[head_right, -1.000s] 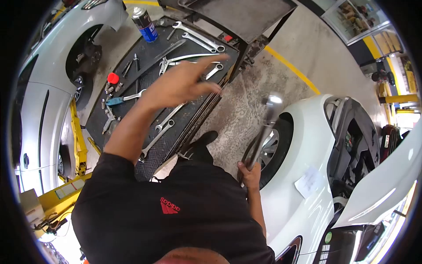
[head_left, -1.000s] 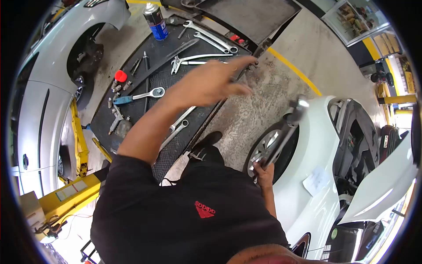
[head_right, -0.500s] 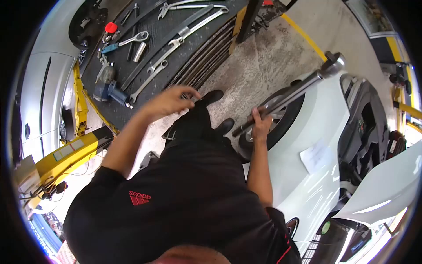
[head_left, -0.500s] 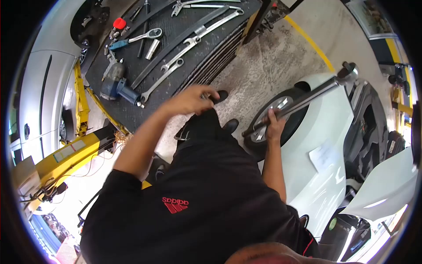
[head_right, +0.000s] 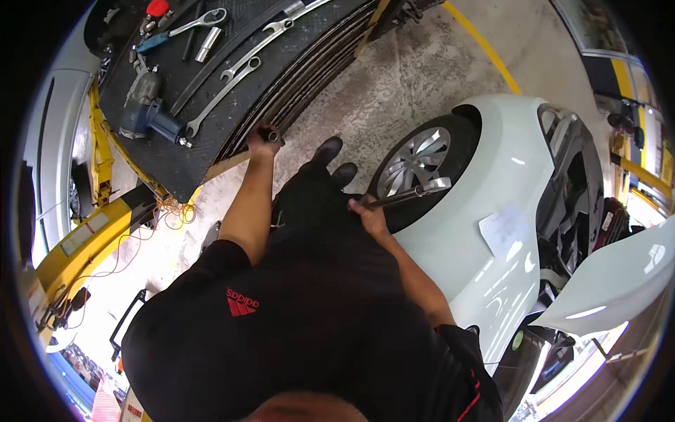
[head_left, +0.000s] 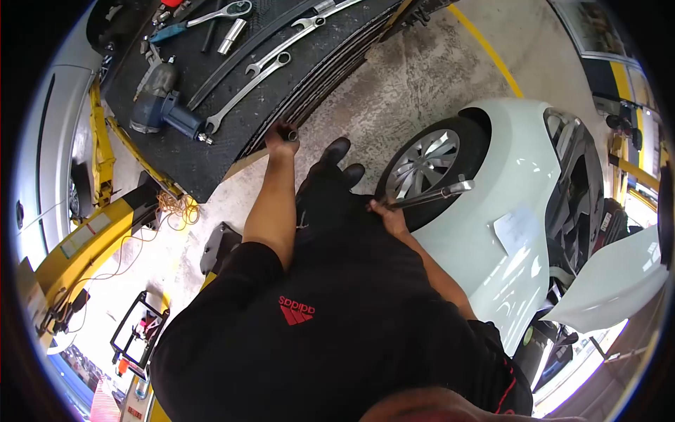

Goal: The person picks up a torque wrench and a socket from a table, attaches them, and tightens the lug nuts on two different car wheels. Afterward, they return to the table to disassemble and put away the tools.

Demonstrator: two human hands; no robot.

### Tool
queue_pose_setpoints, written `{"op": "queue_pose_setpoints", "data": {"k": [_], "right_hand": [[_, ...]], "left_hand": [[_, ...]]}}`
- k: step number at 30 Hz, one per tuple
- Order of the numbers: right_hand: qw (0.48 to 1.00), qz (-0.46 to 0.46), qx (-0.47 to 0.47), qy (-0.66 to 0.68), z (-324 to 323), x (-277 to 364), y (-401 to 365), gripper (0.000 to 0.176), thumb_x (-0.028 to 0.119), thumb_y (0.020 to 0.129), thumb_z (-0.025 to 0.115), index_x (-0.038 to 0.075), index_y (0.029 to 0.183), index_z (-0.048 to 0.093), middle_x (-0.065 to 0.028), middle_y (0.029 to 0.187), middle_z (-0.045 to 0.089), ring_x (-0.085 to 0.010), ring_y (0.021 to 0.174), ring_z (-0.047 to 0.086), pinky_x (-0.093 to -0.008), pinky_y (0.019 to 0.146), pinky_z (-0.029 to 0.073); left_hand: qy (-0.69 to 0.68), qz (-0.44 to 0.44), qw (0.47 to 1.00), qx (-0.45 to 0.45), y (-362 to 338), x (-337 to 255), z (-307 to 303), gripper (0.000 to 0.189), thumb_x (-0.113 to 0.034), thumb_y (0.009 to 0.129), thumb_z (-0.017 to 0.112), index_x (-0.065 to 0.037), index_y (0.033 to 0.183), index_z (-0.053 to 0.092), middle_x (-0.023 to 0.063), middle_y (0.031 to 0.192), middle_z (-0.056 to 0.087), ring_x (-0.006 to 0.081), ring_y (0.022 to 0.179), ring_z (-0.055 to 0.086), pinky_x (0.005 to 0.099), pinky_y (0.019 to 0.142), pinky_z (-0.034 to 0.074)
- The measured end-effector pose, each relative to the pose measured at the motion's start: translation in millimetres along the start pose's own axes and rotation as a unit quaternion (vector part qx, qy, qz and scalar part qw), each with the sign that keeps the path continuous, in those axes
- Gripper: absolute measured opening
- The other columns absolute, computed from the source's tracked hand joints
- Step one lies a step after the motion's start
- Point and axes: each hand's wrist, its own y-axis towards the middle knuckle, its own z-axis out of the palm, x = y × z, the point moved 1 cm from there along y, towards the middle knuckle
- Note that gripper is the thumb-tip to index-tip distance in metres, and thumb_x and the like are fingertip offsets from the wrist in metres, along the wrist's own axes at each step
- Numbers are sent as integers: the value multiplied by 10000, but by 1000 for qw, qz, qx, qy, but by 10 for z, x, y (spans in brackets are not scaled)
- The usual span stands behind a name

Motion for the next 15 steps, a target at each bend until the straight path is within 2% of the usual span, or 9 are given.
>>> {"op": "queue_pose_setpoints", "data": {"k": [1,2,5,8,10,11,13,14,15], "right_hand": [[998,5,50,-33,-15,-32,-31,444,435,868,745,24,789,596,-56,757,602,-150,776,565,-323,733,458],[998,3,51,-39,-22,-73,-13,444,435,868,745,24,789,596,-56,757,602,-150,776,565,-323,733,458],[995,63,71,5,17,-264,-129,416,410,868,749,18,814,621,-83,809,652,-162,820,604,-343,786,473],[991,46,121,44,67,-176,-149,347,355,867,746,25,827,647,-90,836,686,-168,841,624,-344,824,472],[981,84,100,143,95,54,-159,297,307,859,741,24,814,663,-88,833,702,-179,852,638,-335,859,469],[980,81,100,152,98,146,-135,297,307,859,741,24,814,663,-88,833,702,-179,852,638,-335,859,469],[974,103,77,184,84,288,-86,256,272,849,736,29,796,673,-90,843,713,-186,851,645,-338,876,470],[973,101,74,192,88,302,-67,256,272,849,736,29,796,673,-90,843,713,-186,851,645,-338,876,470],[975,121,82,170,85,305,-52,262,272,850,735,23,796,676,-95,853,717,-188,855,651,-343,886,471]], "left_hand": [[-53,-9,998,18,-10,3,34,139,-147,874,618,-108,751,566,13,649,526,172,585,540,297,549,481],[-59,-11,998,18,1,25,75,139,-147,874,618,-108,751,566,13,649,526,172,585,540,297,549,481],[-16,4,1000,18,-85,86,11,174,-177,896,578,-134,728,558,-3,647,541,148,557,527,303,550,498],[40,2,998,-43,-263,247,-40,106,-165,890,574,-128,790,568,9,655,541,150,547,521,288,516,481],[106,-31,993,-34,-507,401,-90,51,-125,882,561,-77,893,574,24,673,554,141,529,510,266,486,473],[102,-80,991,-22,-591,468,-150,64,-114,892,554,-83,855,597,47,602,502,171,528,487,301,503,464],[236,-187,953,-37,-760,625,-221,195,-135,902,574,-56,1068,640,57,685,599,151,535,485,286,508,468],[244,-185,951,-36,-999,665,-125,195,-135,902,574,-56,1068,640,57,685,599,151,535,485,286,508,468],[364,-188,912,35,-1349,678,90,286,-151,899,593,-60,1169,614,63,750,641,140,535,490,275,503,469]]}}
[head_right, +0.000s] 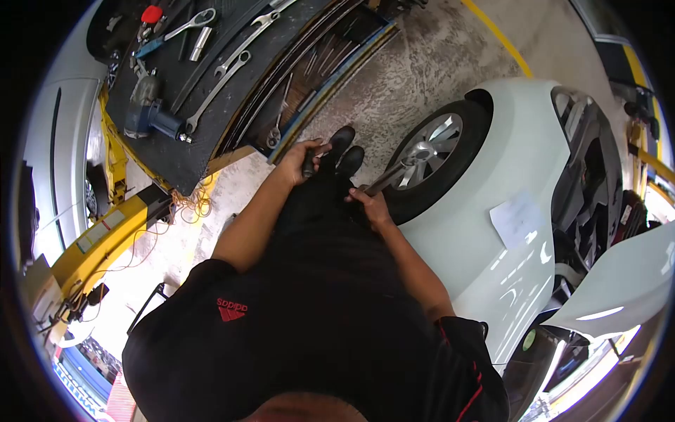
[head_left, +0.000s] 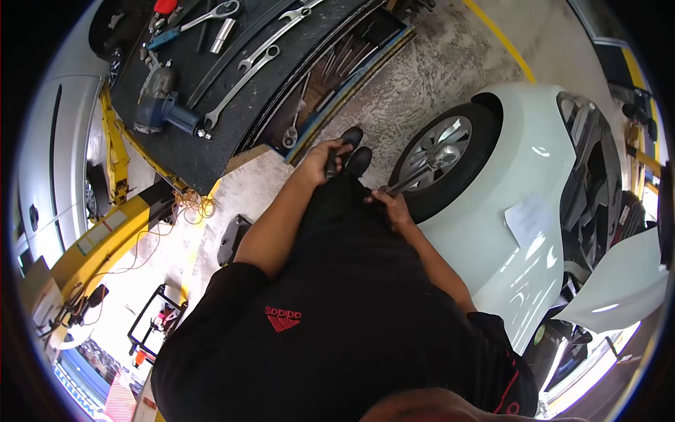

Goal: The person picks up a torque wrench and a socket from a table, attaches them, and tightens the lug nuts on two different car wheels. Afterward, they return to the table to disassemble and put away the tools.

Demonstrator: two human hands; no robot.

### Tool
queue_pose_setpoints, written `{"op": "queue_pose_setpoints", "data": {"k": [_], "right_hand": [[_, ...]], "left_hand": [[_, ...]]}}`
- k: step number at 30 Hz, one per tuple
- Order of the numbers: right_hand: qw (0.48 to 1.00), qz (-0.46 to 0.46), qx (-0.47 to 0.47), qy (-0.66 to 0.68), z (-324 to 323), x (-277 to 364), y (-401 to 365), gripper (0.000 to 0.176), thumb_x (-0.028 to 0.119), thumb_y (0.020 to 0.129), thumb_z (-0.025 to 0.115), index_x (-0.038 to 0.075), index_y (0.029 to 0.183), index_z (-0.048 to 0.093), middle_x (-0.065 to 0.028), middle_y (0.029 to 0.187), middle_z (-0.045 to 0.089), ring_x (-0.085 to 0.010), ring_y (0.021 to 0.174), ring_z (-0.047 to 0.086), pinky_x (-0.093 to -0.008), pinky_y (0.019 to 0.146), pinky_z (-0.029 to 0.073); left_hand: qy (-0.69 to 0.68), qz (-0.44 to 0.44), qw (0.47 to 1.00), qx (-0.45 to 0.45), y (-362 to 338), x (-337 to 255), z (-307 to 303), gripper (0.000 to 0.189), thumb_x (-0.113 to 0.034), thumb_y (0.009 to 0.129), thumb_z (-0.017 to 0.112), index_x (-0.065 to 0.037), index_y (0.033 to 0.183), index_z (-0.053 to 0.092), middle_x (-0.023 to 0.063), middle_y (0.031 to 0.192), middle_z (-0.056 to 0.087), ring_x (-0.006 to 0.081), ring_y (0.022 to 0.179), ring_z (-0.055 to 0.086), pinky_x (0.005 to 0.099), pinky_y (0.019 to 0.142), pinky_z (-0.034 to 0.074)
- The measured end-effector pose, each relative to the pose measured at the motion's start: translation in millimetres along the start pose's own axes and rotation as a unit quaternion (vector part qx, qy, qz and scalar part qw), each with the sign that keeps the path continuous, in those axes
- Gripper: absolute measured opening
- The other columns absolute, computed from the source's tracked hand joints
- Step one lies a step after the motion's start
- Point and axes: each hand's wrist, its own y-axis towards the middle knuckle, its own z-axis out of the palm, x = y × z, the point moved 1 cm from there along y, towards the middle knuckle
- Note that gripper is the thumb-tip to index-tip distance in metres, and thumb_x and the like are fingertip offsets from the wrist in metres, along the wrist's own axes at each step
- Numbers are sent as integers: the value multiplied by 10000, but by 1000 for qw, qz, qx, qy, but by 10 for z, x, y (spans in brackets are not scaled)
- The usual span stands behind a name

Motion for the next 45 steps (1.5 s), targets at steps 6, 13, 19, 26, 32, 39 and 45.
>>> {"op": "queue_pose_setpoints", "data": {"k": [6,13,19,26,32,39,45], "right_hand": [[999,-24,27,-12,7,-45,-44,338,319,863,709,-16,887,678,-123,861,715,-210,909,654,-341,930,453],[1000,-8,-13,15,-46,-238,111,269,216,851,747,-19,923,636,-96,800,679,-192,797,651,-355,816,514],[978,-73,-126,149,111,-277,-7,189,140,833,725,-11,872,617,-54,681,578,-167,609,576,-318,619,498],[970,-130,-173,108,150,410,69,214,114,853,690,17,693,587,-39,621,551,-164,542,534,-328,558,466],[958,-194,-203,50,-149,1703,-266,278,226,876,711,90,683,564,-32,578,490,-148,507,506,-330,512,470],[975,-192,-49,99,667,3786,-809,475,592,959,570,179,743,477,29,582,412,-157,511,444,-352,571,438],[982,-124,51,132,1560,4776,359,465,591,849,712,172,823,512,-4,635,517,-157,534,485,-365,569,439]], "left_hand": [[278,122,952,38,-180,-314,248,481,-126,878,648,-67,1336,513,49,995,698,96,572,517,254,504,467],[243,222,944,-9,126,-610,353,475,-131,880,646,-55,1328,509,55,926,695,103,589,530,250,508,442],[357,-39,914,189,-71,-73,301,224,-262,892,671,-120,1063,695,34,985,728,87,536,497,240,515,457],[583,18,800,143,-362,637,149,545,-196,783,695,-47,1296,589,75,813,633,152,553,565,322,459,471],[568,-35,802,184,-19,541,-82,583,-190,799,668,-39,1348,542,108,857,637,171,584,605,331,459,486],[594,17,781,190,-129,361,-486,731,-228,874,633,-40,1513,331,140,1055,681,167,525,579,325,464,487],[443,24,853,274,-880,-221,-1022,639,-255,865,637,-116,1458,442,68,875,682,140,482,546,298,427,439]]}}
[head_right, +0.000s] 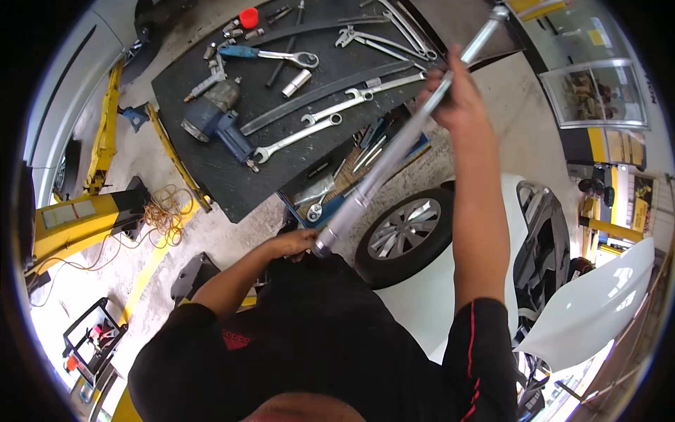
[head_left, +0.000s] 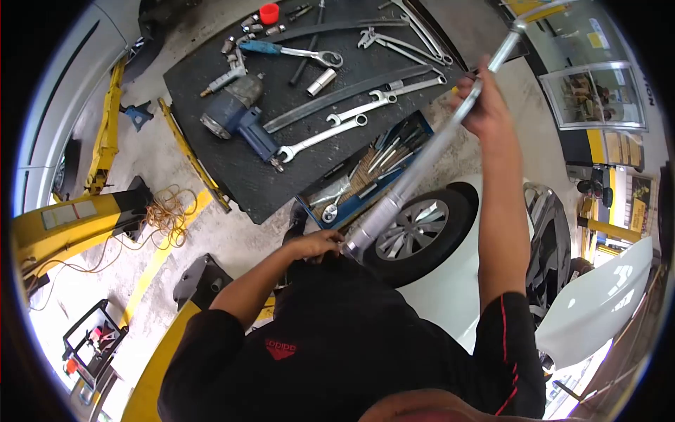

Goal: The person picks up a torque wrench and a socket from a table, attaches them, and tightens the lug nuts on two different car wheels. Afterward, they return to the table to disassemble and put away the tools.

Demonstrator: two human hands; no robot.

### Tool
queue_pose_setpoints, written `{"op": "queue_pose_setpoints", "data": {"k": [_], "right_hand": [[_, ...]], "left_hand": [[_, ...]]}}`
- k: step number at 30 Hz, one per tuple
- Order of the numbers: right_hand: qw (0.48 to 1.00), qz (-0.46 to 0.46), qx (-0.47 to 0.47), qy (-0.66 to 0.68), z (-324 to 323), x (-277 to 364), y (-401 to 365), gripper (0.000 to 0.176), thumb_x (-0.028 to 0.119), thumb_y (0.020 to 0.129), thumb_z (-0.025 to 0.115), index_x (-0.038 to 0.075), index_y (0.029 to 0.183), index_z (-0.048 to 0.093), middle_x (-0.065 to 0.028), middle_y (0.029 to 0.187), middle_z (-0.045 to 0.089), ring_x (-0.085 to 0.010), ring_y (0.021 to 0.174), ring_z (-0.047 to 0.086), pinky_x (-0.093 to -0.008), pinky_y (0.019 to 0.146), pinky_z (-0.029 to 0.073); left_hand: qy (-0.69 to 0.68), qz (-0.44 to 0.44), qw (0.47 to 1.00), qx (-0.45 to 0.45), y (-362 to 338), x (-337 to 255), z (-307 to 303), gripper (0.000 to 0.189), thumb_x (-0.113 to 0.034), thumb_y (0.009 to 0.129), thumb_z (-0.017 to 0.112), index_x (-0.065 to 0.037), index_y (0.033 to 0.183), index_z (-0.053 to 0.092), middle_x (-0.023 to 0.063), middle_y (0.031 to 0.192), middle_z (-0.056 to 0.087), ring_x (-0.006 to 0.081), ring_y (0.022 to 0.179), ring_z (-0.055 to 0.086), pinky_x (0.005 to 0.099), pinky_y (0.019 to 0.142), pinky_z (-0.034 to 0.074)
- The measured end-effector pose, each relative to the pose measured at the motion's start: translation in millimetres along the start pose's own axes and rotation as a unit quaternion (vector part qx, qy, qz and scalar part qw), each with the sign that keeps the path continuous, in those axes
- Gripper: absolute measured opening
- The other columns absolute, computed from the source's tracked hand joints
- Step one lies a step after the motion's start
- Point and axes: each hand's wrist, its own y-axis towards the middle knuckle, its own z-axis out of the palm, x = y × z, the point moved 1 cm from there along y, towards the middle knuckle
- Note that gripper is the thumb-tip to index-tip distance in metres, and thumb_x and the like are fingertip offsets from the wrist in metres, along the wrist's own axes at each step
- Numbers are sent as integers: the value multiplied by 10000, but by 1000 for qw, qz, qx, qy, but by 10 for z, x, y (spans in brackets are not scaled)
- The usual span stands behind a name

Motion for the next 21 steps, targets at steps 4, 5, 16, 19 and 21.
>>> {"op": "queue_pose_setpoints", "data": {"k": [4,5,16,19,21], "right_hand": [[994,17,-94,-57,392,-515,1077,500,585,826,735,143,886,510,-45,609,502,-221,536,503,-397,558,459],[990,42,-124,-60,445,-627,1273,501,576,823,743,140,899,508,-48,617,506,-222,541,510,-410,560,472],[972,-1,-163,-169,1088,-811,1262,328,232,890,659,57,1161,600,-113,1022,634,-274,842,637,-402,700,520],[927,-117,-160,-319,1152,-469,604,386,168,903,611,-45,1224,600,-173,1058,682,-322,1046,644,-491,909,509],[902,-225,-20,-366,977,-404,-49,388,225,911,654,-40,1193,640,-151,1060,705,-260,1017,656,-387,955,481]], "left_hand": [[57,-32,998,-25,394,362,125,568,-239,883,637,-129,1421,489,29,946,679,116,558,572,292,476,479],[0,-16,999,-31,430,338,224,486,-269,898,637,-112,1349,549,23,974,682,113,578,577,285,498,491],[-502,-92,859,-26,1597,925,311,208,-212,947,564,-79,790,598,66,623,578,218,552,580,409,531,528],[-512,-110,851,-40,1769,1006,149,156,-201,968,539,-80,877,576,75,698,602,214,560,577,400,536,528],[-573,-104,811,-52,1776,1060,115,131,-186,990,506,-65,1004,553,107,804,623,226,599,588,393,541,536]]}}
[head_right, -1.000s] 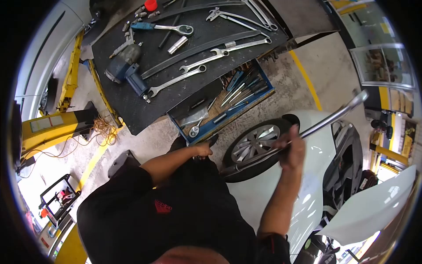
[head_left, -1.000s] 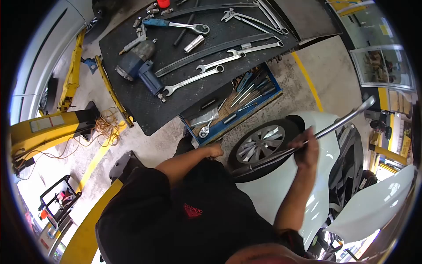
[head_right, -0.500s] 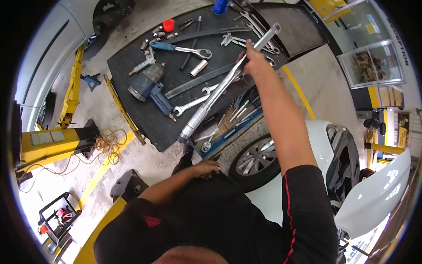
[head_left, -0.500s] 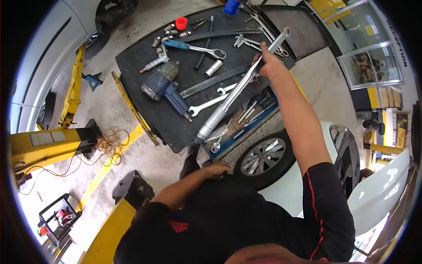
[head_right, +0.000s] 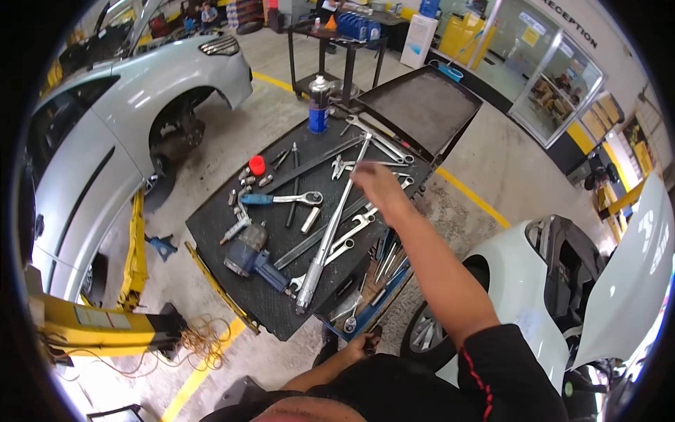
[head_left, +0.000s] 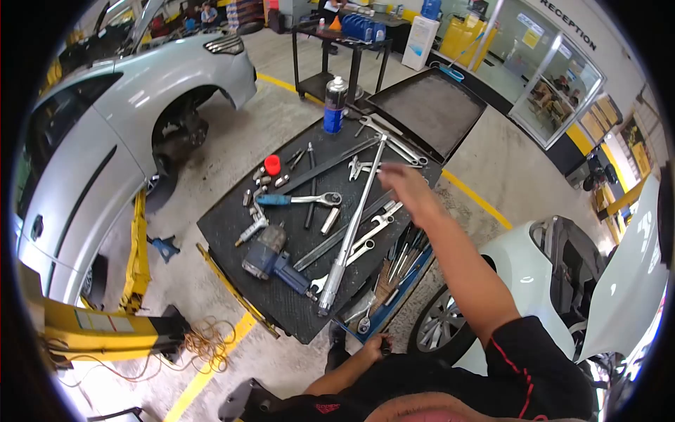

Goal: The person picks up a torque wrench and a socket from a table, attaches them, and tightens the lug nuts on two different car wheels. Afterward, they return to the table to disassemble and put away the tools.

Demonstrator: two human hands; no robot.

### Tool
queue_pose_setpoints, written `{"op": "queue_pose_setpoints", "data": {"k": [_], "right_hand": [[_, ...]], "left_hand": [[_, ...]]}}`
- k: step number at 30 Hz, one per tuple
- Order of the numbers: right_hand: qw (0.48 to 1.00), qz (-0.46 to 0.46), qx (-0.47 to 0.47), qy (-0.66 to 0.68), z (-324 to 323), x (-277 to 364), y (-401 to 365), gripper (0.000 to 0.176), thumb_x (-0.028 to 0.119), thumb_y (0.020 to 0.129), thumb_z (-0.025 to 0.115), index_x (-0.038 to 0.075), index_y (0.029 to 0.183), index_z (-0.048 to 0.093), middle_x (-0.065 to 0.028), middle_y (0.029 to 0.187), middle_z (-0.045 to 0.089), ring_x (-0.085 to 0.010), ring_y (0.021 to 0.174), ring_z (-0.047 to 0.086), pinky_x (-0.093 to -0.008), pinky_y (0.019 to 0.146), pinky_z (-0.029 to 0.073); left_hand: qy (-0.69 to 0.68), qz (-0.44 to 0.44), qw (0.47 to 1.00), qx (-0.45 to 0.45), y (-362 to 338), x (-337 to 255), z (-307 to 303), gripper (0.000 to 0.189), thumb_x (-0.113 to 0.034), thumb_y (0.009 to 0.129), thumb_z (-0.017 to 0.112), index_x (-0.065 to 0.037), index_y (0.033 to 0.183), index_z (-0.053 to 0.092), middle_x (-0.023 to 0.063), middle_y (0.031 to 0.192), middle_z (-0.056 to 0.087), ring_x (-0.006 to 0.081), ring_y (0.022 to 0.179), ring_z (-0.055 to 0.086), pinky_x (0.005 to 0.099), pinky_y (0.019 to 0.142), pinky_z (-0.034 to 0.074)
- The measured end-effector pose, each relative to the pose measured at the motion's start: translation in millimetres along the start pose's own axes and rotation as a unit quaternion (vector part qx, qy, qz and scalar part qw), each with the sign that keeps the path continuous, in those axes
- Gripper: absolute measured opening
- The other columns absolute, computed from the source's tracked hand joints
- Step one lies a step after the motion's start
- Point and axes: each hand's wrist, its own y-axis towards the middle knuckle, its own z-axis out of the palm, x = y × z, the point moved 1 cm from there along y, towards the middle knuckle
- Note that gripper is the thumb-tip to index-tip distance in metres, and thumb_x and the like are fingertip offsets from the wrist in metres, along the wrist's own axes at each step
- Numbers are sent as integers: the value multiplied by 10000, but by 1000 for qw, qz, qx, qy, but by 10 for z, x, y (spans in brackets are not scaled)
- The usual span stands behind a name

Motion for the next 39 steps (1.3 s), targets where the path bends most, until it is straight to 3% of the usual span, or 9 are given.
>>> {"op": "queue_pose_setpoints", "data": {"k": [3,4,12,15,19,24,29,34,39], "right_hand": [[986,-11,60,-156,-401,-429,-718,369,248,954,655,-28,1198,634,-113,1088,692,-176,1018,635,-330,897,509],[989,-36,85,-117,-520,-935,-866,346,226,955,656,-32,1185,634,-110,1045,702,-171,985,643,-322,888,511],[950,258,143,-102,-1142,-2718,-2690,362,274,946,663,-13,1167,678,-124,982,714,-179,933,656,-320,847,509],[947,205,180,-170,-1315,-2936,-2933,368,292,928,648,2,1154,668,-205,1031,713,-315,988,689,-381,860,518],[949,253,137,-131,-1538,-3385,-3038,346,246,923,663,-13,1151,657,-171,1066,715,-281,1017,682,-366,872,516],[947,256,86,-175,-1862,-3293,-3149,351,237,922,664,-23,1158,648,-156,1071,707,-258,992,677,-349,870,512],[928,284,101,-220,-1959,-3267,-3329,350,251,922,667,2,1167,652,-160,1029,699,-280,963,669,-356,884,503],[910,334,131,-206,-1835,-3397,-3400,369,263,915,674,3,1176,653,-173,1051,706,-274,1003,677,-360,892,503],[902,306,219,-213,-1444,-3731,-3106,406,321,906,671,5,1162,667,-174,1068,713,-289,1034,682,-374,897,505]], "left_hand": [[-29,91,994,-61,-146,-73,137,278,-207,1001,535,19,1163,540,107,928,667,199,643,609,344,550,541],[-64,118,988,-80,-304,-97,274,197,-164,978,534,14,1050,579,96,817,643,207,616,601,344,534,536],[-5,391,916,-96,-791,-527,613,121,-186,881,589,-101,852,670,48,755,631,218,668,629,352,583,530],[30,366,915,-167,-597,-868,155,196,-228,908,562,-70,847,661,73,736,625,205,626,594,359,544,493],[-34,316,922,-221,-263,-1429,-73,193,-180,902,545,-41,783,605,73,674,584,199,430,474,367,452,471],[-146,366,899,-193,152,-1934,-98,171,-162,893,543,-81,745,577,77,662,577,213,603,568,335,563,492],[-355,436,819,-117,82,-1690,311,148,-169,902,560,-97,773,571,53,724,554,183,696,550,296,593,473],[-277,435,849,-112,218,-1355,189,195,-209,889,589,-92,742,536,78,694,535,235,673,531,391,599,464],[-233,347,898,-139,136,-513,341,88,-142,816,532,-89,754,564,59,627,503,202,502,483,328,475,441]]}}
